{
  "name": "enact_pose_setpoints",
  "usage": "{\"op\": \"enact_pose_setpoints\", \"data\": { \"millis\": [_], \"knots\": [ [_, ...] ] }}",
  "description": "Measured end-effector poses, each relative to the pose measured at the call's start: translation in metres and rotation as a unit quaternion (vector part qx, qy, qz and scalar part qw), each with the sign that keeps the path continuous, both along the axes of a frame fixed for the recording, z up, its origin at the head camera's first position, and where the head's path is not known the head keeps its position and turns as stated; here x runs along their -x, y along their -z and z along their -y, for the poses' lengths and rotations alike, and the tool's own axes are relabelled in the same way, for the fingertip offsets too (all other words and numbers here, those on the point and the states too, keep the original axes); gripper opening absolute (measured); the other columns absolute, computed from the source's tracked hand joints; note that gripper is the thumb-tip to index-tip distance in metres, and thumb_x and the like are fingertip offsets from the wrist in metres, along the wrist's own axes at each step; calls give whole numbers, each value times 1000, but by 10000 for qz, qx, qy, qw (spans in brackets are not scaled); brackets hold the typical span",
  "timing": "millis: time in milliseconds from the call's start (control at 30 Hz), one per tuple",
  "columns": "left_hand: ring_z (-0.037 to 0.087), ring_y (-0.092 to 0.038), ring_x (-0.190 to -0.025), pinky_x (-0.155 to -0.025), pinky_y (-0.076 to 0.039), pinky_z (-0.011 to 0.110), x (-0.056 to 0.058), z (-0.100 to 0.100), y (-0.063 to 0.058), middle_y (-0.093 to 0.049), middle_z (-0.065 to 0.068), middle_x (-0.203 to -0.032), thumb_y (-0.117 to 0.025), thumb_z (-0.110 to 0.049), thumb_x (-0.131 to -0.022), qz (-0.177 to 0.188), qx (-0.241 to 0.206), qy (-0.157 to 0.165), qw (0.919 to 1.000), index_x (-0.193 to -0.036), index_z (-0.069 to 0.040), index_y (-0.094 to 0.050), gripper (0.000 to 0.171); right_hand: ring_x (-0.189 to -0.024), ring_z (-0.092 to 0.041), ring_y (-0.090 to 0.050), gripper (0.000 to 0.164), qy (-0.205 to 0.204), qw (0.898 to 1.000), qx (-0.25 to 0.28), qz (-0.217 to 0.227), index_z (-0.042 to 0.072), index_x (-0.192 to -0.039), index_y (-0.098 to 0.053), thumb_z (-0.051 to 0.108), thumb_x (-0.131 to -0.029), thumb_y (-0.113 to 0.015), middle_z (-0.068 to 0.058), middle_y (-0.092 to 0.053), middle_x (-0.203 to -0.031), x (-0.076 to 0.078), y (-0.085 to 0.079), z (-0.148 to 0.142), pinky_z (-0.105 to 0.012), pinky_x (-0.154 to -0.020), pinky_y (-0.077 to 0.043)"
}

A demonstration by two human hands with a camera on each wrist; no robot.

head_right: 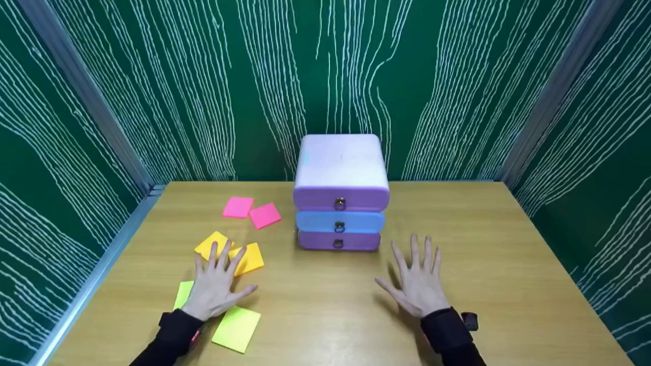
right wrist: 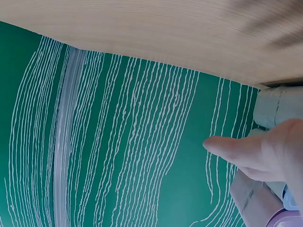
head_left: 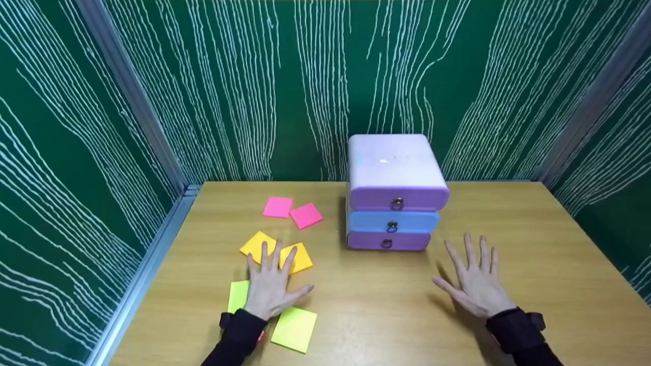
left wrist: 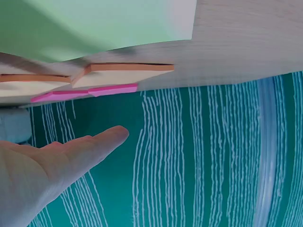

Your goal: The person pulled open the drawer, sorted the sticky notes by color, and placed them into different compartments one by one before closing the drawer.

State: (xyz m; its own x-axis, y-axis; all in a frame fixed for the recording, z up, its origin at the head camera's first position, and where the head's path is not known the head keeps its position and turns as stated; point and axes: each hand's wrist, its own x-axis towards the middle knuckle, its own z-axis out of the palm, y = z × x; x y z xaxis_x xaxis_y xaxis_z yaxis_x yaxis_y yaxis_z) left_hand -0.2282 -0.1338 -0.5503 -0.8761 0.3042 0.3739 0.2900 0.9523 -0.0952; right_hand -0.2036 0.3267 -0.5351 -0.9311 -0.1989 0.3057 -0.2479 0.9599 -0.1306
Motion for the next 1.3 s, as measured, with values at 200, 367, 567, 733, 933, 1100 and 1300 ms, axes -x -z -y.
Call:
{"op": "enact_pose_setpoints", "data": {
  "millis": [200,367,567,733,933,1100,1300],
  "knots": [
    [46,-24,-140,-102,-23,72,2,-2,-1,-24,11,-156,-23,-89,-72,-124,-26,-17,9999,-148,-30,-29,96,-142,-49,7,85,-20,10000,60,-48,17,-151,-20,60,-86,-52,-30,-6,-154,1,1,0,-61,-111,16],
    [46,-25,-139,-101,-25,72,3,-3,-1,-23,12,-156,-21,-89,-74,-216,67,-8,9997,-147,-30,-30,95,-142,-50,3,84,41,9999,77,-77,18,-151,-20,60,-86,-52,-30,-9,-154,0,3,1,-61,-111,14],
    [46,-27,-138,-101,-24,72,5,-2,0,-28,13,-154,-23,-88,-74,-295,-50,23,9995,-146,-29,-33,94,-142,-49,2,83,55,9997,70,-207,19,-151,-22,60,-85,-53,-29,-10,-154,1,3,3,-61,-112,14],
    [46,-28,-138,-102,-25,71,6,-3,-2,-30,12,-154,-24,-88,-74,-211,-84,32,9997,-145,-30,-35,92,-141,-51,-1,83,99,9996,-25,-269,15,-149,-27,62,-85,-52,-29,-12,-154,1,2,2,-59,-112,14],
    [44,-27,-139,-104,-23,69,3,-3,-4,-31,11,-153,-26,-87,-75,141,-259,46,9996,-144,-30,-37,90,-142,-49,1,79,71,9999,71,-5,17,-150,-23,61,-88,-47,-25,-10,-156,0,1,1,-56,-113,17],
    [45,-26,-139,-103,-23,70,4,-4,-9,-32,10,-153,-27,-89,-72,326,-372,14,9988,-143,-31,-38,92,-142,-50,2,73,56,9995,258,176,21,-150,-25,58,-91,-46,-23,-7,-157,1,0,0,-60,-113,11],
    [46,-26,-138,-101,-24,72,9,-5,-16,-30,10,-154,-29,-92,-67,360,-333,-3,9988,-144,-34,-35,97,-142,-50,7,73,120,9990,361,235,27,-150,-21,59,-90,-47,-25,-4,-156,1,-2,-4,-70,-108,4]
  ]
}}
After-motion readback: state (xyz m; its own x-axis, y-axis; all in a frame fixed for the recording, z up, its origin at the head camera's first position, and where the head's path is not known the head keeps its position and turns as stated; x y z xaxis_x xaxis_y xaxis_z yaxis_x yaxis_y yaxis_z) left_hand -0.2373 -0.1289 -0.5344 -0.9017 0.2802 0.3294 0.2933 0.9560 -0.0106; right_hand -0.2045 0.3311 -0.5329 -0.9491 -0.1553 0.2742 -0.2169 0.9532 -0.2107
